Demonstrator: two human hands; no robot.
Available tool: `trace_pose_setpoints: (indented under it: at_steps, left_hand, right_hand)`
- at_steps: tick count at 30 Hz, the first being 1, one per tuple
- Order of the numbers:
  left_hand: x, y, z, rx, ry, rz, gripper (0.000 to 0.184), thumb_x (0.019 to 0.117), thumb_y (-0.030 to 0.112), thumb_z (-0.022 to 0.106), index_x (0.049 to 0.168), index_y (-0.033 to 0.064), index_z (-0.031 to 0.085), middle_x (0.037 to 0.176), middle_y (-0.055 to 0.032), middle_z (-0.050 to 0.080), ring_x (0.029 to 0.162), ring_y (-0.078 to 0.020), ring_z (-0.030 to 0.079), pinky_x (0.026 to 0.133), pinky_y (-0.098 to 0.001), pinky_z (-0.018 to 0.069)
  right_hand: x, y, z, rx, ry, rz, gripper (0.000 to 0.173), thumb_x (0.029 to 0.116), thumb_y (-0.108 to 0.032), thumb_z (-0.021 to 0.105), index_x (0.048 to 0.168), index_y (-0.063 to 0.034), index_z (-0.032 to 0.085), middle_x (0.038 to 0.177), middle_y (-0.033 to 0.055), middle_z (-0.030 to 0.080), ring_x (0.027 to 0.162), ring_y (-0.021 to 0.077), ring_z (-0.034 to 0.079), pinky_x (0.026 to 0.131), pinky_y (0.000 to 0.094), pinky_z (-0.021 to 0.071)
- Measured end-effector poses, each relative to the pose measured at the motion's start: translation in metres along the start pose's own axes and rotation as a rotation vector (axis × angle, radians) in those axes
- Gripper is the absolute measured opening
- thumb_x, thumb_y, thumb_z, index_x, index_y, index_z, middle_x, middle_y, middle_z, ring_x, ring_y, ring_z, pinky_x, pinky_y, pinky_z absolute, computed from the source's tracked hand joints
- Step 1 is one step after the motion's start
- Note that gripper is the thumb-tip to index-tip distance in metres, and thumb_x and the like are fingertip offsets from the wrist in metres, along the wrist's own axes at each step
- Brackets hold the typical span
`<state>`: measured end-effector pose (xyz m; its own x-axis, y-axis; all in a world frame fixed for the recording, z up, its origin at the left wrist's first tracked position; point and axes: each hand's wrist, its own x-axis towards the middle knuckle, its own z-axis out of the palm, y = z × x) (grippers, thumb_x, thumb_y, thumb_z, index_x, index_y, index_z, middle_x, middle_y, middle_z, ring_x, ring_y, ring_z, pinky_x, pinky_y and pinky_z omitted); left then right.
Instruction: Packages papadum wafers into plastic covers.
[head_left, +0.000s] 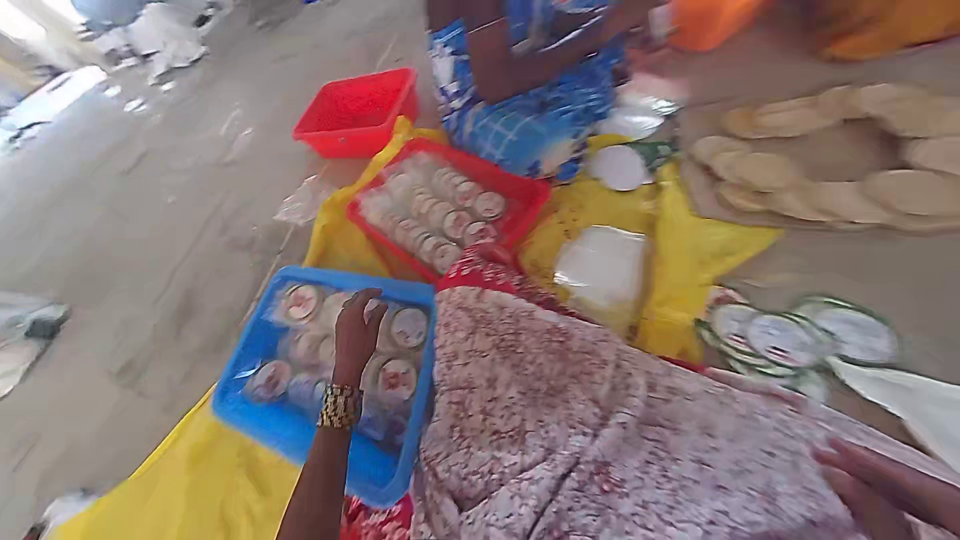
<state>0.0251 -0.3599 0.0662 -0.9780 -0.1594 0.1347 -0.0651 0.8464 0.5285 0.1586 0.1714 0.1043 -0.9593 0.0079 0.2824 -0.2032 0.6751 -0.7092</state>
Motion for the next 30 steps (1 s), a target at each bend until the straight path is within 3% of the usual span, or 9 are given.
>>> trace_pose_setpoints:
  at_steps: [3,6,12,14,16,21,24,27,30]
  left_hand:
    - [0.02,0.085,0.047,-0.204,0.009,0.294,0.028,0.099,0.014,0.06,0.12,-0.0021,0.07,0.127,-0.0188,0.068,0.122,-0.0322,0.063,0.106,-0.0505,0.0483]
    - [0.033,0.169,0.1,-0.316,-0.204,0.516,0.03,0.0995,0.016,0.059,0.122,-0.0004,0.071,0.132,-0.0205,0.065,0.128,-0.0345,0.059,0.108,-0.0529,0.046]
    - [0.056,0.275,0.224,-0.06,-0.801,0.507,0.046,0.1016,0.023,0.062,0.142,0.0015,0.057,0.149,-0.0215,0.052,0.143,-0.0377,0.043,0.117,-0.0557,0.0337]
    - [0.051,0.28,0.263,0.08,-0.881,0.436,0.065,0.0997,0.027,0.065,0.155,0.004,0.039,0.16,-0.0222,0.036,0.148,-0.04,0.034,0.117,-0.0597,0.0316]
    - [0.044,0.275,0.291,0.177,-0.848,0.401,0.077,0.0968,0.032,0.069,0.159,0.0059,0.031,0.163,-0.022,0.031,0.148,-0.0404,0.033,0.116,-0.0611,0.0327]
    - [0.048,0.276,0.307,0.288,-0.784,0.461,0.033,0.1008,0.017,0.058,0.131,0.0024,0.063,0.138,-0.0201,0.057,0.131,-0.0377,0.052,0.107,-0.0556,0.0433]
    - [0.048,0.277,0.298,0.234,-0.756,0.384,0.031,0.1067,0.016,0.046,0.123,0.0037,0.069,0.129,-0.0177,0.065,0.126,-0.0345,0.058,0.108,-0.0519,0.0436]
    - [0.046,0.273,0.289,-0.06,-0.525,0.281,0.032,0.1072,0.021,0.05,0.121,0.0023,0.072,0.123,-0.0181,0.07,0.121,-0.0333,0.063,0.109,-0.0516,0.044]
    - [0.038,0.275,0.274,-0.659,-0.257,0.149,0.023,0.1015,0.01,0.06,0.11,-0.0068,0.073,0.109,-0.0189,0.074,0.104,-0.0245,0.071,0.1,-0.0421,0.0525]
  right_hand:
    - [-0.005,-0.001,0.003,0.001,0.109,0.07,0.036,0.1004,-0.02,0.063,0.114,0.0136,0.068,0.098,0.0238,0.073,0.085,0.014,0.071,0.083,0.0275,0.0579]
    - [-0.007,0.014,0.013,-0.006,0.241,0.096,0.039,0.0995,-0.029,0.062,0.112,0.007,0.072,0.096,0.015,0.076,0.083,0.0068,0.071,0.078,0.0224,0.0586]
    - [-0.037,0.07,0.03,-0.296,0.255,0.3,0.035,0.0956,-0.025,0.061,0.113,0.0021,0.075,0.103,0.021,0.075,0.092,0.0397,0.073,0.081,0.0605,0.057]
    - [-0.049,0.087,0.034,-0.31,0.265,0.337,0.034,0.0944,-0.022,0.061,0.115,0.0006,0.075,0.107,0.0212,0.075,0.099,0.0424,0.072,0.087,0.0621,0.0551]
    - [-0.051,0.091,0.034,-0.275,0.292,0.332,0.032,0.0935,-0.019,0.061,0.115,0.0008,0.075,0.108,0.0205,0.075,0.099,0.0413,0.071,0.088,0.0591,0.0557]
    - [-0.041,0.094,0.04,-0.32,0.31,0.312,0.031,0.0918,-0.021,0.062,0.107,0.0008,0.077,0.102,0.019,0.076,0.097,0.0412,0.072,0.088,0.0599,0.055]
    - [-0.036,0.096,0.041,-0.301,0.281,0.328,0.029,0.0924,-0.021,0.062,0.108,-0.0013,0.078,0.104,0.018,0.076,0.1,0.0403,0.072,0.093,0.0613,0.0532]
    - [-0.037,0.097,0.041,-0.302,0.294,0.322,0.03,0.0924,-0.021,0.062,0.108,-0.0014,0.078,0.104,0.0181,0.076,0.1,0.0404,0.072,0.093,0.0615,0.0534]
    - [-0.039,0.096,0.042,-0.273,0.338,0.316,0.031,0.0911,-0.023,0.062,0.107,-0.0019,0.078,0.102,0.0176,0.076,0.096,0.0403,0.072,0.086,0.0606,0.0549]
